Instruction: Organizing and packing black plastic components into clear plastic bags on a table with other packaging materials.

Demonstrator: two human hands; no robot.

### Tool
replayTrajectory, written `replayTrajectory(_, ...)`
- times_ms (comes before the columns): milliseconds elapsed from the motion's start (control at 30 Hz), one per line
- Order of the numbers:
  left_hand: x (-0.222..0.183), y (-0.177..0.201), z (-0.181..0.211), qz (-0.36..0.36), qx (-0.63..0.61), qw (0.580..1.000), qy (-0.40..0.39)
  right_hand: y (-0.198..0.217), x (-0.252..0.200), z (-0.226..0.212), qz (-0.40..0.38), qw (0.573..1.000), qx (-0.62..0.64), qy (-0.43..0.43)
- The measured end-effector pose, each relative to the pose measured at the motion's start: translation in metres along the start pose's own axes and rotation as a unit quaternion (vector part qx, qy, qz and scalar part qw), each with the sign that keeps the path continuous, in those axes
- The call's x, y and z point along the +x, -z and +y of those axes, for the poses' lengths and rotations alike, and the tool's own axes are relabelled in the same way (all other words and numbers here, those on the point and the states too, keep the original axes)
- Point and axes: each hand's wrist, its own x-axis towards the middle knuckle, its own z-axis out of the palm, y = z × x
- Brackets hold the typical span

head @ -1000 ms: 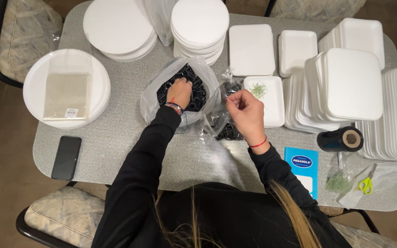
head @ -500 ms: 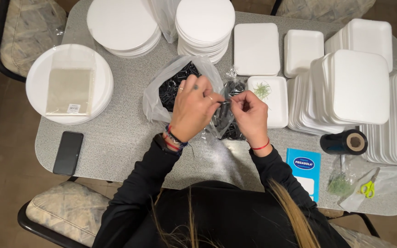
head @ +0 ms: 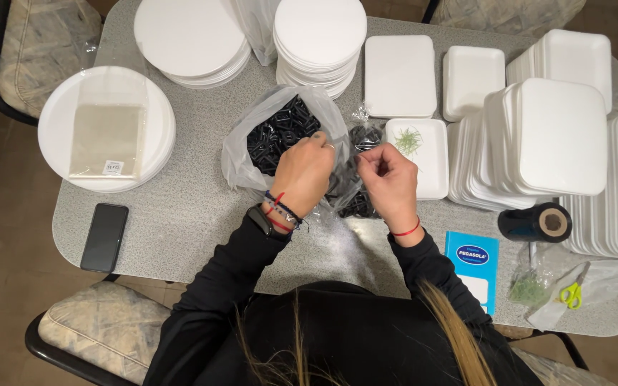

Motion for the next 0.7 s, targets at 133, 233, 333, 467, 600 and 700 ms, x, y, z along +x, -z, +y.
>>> replayTrajectory(133, 0.002, 0.005, -0.009, 0.037, -0.043, 0.998, -0.006, 0.0, 0.0, 0.0, 0.005, 1.0, -0.002, 0.0)
replayTrajectory(233, 0.013, 0.019, -0.027, 0.076, -0.197, 0.975, 0.066, 0.002, 0.001, 0.0, 0.01, 1.0, -0.001, 0.005)
replayTrajectory(333, 0.026, 0.006, -0.062, 0.115, -0.294, 0.934, 0.164, 0.003, 0.0, 0.0, 0.014, 1.0, 0.01, 0.01)
replayTrajectory(467, 0.027, -0.102, -0.132, 0.048, -0.106, 0.988, 0.099, 0.003, -0.001, 0.005, 0.017, 1.0, 0.004, 0.009)
replayTrajectory(600, 0.032, -0.169, -0.161, 0.007, 0.019, 0.998, 0.059, 0.001, -0.001, 0.003, 0.012, 1.0, 0.014, 0.008)
replayTrajectory(700, 0.037, -0.185, -0.165, -0.017, 0.115, 0.993, 0.013, 0.001, -0.002, 0.001, 0.016, 1.0, 0.007, 0.005)
